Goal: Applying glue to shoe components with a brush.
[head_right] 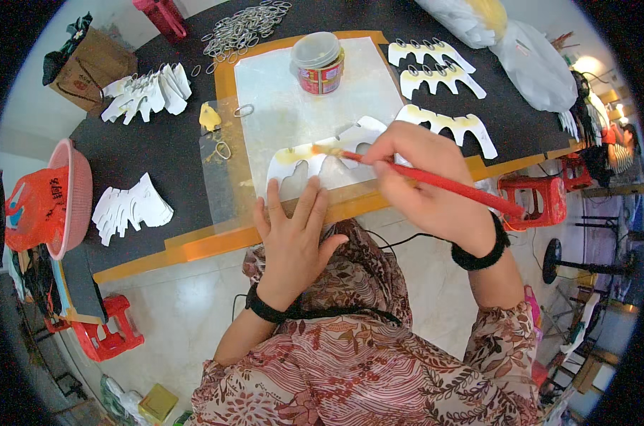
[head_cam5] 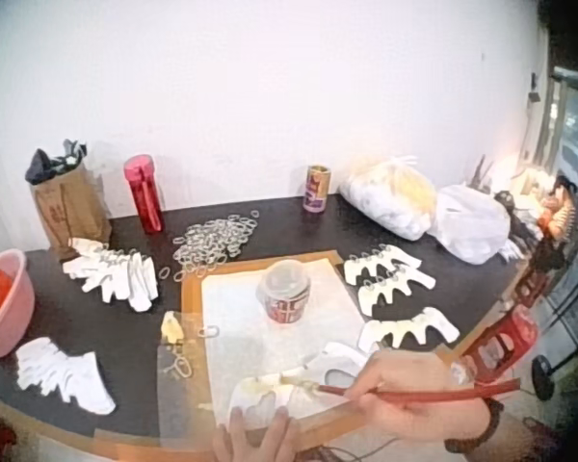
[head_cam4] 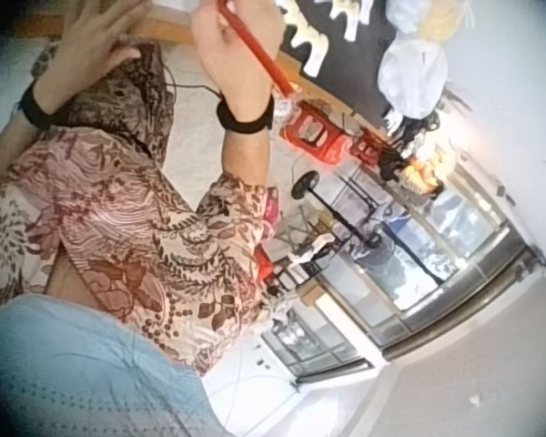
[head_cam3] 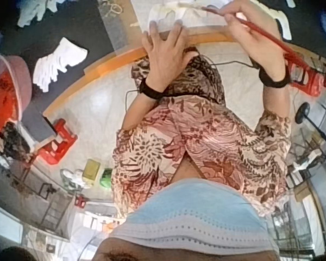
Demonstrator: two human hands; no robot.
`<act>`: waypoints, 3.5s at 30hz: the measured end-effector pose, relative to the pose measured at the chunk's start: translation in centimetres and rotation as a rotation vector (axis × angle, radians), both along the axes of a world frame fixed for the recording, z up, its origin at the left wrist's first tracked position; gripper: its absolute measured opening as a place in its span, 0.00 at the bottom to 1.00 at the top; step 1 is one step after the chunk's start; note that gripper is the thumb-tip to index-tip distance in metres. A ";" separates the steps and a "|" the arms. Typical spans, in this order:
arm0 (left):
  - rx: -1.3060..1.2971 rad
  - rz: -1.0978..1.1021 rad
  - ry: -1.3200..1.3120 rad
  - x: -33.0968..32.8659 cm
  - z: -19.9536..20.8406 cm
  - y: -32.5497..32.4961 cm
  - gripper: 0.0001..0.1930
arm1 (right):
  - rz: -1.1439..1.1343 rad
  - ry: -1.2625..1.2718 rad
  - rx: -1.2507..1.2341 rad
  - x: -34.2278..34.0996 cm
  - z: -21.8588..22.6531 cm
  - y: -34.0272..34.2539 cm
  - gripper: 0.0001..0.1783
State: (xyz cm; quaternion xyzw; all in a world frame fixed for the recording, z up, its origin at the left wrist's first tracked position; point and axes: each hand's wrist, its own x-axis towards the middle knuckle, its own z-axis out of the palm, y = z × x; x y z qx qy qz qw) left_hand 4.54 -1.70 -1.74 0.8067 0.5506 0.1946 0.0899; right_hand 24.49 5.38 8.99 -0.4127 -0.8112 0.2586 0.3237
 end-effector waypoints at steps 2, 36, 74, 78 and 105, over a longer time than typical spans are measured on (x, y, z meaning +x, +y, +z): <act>-0.001 0.003 0.007 -0.1 0.0 0.0 0.37 | -0.080 -0.058 -0.003 0.5 0.7 -0.3 0.04; 0.089 -0.056 0.083 2.8 0.9 2.3 0.34 | 0.015 0.076 -0.127 4.2 -1.3 -0.6 0.07; 0.048 -0.031 0.068 4.5 0.5 1.9 0.38 | 0.012 0.107 -0.113 4.3 -1.6 0.1 0.06; 0.061 -0.047 0.070 4.3 0.3 2.0 0.38 | 0.054 0.069 -0.119 5.2 -1.1 0.3 0.07; 0.042 -0.031 0.161 4.7 0.8 2.1 0.38 | -0.213 0.307 -0.456 7.6 -2.8 0.2 0.10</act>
